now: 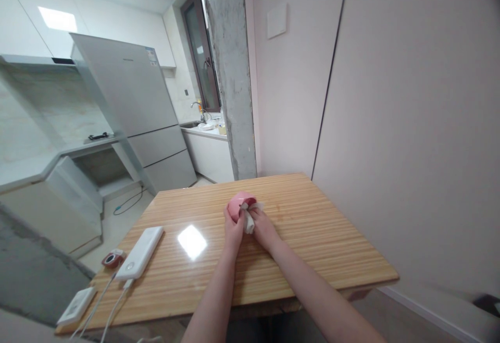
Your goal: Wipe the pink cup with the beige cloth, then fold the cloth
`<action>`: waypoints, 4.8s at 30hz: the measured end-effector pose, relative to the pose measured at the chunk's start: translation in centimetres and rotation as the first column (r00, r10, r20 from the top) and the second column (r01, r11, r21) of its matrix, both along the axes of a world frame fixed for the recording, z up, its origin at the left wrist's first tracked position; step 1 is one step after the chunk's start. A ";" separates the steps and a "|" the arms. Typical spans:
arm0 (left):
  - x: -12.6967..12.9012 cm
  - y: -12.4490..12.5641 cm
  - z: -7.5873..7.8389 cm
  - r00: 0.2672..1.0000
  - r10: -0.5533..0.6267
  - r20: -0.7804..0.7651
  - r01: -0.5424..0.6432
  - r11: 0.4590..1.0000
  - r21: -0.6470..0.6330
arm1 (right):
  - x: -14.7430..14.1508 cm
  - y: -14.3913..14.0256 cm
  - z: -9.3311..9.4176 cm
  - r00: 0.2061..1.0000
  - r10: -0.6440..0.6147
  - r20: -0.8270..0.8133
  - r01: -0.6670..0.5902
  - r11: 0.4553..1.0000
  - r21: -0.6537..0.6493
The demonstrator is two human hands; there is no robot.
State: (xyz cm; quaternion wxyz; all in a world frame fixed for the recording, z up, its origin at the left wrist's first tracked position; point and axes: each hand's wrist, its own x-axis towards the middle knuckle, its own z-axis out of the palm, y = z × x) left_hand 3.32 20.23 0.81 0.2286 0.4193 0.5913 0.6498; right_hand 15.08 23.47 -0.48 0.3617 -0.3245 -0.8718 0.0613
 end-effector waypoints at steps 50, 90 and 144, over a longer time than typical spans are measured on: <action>-0.7 2.4 -2.3 0.896 -0.128 0.425 0.158 0.987 -0.036 | 1.8 -0.9 1.3 0.968 -0.021 0.250 -0.002 0.996 0.092; 0.2 1.9 -1.8 0.909 -0.159 0.385 0.170 0.985 0.005 | 1.9 0.2 0.4 0.987 -0.049 0.152 0.037 0.996 0.082; -0.3 1.5 -1.3 0.980 -0.062 0.187 0.056 0.998 0.039 | 2.3 -0.1 -0.2 0.989 -0.059 0.136 0.030 0.978 0.206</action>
